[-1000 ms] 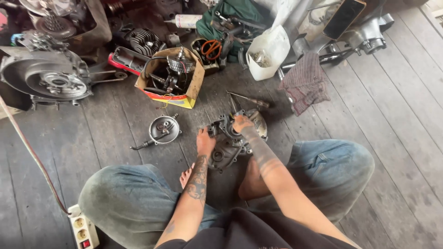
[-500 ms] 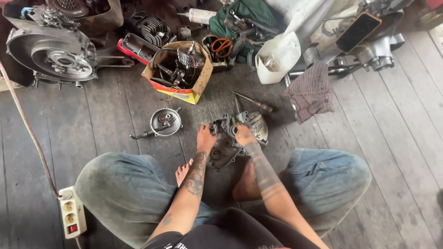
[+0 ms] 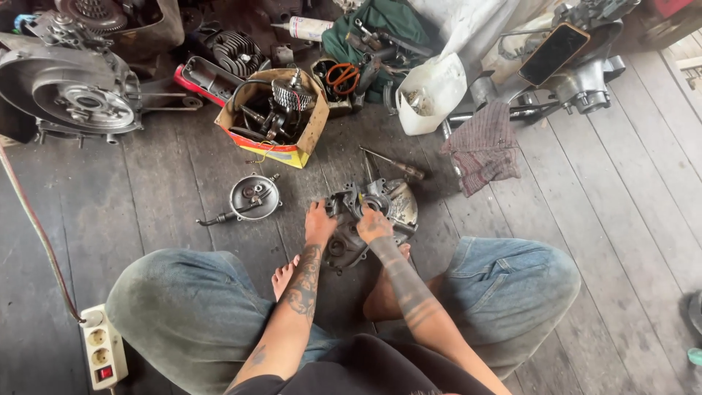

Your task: Cleaning a motorcycle engine casing by scraping away dirt and grime from crevices using a small metal tool.

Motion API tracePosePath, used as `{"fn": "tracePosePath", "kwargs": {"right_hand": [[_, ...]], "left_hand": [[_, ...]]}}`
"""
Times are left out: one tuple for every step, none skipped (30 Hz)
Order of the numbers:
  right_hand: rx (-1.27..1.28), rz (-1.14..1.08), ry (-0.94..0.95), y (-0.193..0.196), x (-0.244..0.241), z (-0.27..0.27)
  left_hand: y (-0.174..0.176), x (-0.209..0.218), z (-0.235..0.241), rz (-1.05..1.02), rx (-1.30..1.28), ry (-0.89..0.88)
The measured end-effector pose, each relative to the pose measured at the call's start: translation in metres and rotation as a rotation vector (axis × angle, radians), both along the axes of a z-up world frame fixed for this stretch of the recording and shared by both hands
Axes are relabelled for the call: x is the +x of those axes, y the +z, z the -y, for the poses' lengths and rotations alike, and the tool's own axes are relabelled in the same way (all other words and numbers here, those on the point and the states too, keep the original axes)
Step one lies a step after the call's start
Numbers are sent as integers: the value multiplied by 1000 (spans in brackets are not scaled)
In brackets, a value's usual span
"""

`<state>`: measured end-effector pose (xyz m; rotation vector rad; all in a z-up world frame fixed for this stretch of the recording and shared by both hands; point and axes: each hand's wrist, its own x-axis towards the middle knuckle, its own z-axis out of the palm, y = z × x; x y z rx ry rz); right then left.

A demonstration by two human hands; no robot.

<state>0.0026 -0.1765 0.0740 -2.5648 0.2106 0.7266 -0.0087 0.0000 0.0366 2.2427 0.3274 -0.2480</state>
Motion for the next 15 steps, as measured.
{"fn": "tracePosePath", "kwargs": {"right_hand": [[-83, -2, 47, 11, 6, -9], [-161, -2, 93, 22, 13, -21], [-161, -3, 92, 3, 27, -16], [-148, 10, 29, -16, 43, -11], [-134, 22, -33, -34, 58, -7], [-129, 22, -36, -34, 57, -5], [-142, 27, 13, -34, 57, -3], [-157, 29, 54, -35, 55, 1], [-153, 26, 44, -41, 45, 2], [-145, 16, 85, -47, 37, 7], [-138, 6, 127, -52, 28, 11], [-141, 0, 122, -41, 29, 4], [-197, 4, 133, -30, 31, -4], [-250, 7, 142, -19, 32, -13], [-251, 0, 135, -33, 40, -9]], "left_hand": [[-2, 1, 2, -8, 21, 6], [-5, 3, 0, -16, 46, 11], [-7, 1, 1, -16, 47, 10], [-8, 0, 0, -7, 51, 4], [-10, -1, 0, 3, 55, -2], [-9, 0, 0, 3, 60, -6], [-9, 1, 0, 7, 56, 5], [-9, 2, 1, 10, 52, 8], [-9, 1, -1, 8, 56, -2], [-8, 1, 0, 0, 40, 12], [-9, 1, 1, -9, 25, 27], [-11, 3, 1, -14, 21, 22], [-13, 4, 1, -7, 31, 14], [-16, 4, -1, 0, 44, 4], [-17, -1, 1, -6, 44, -4]]}}
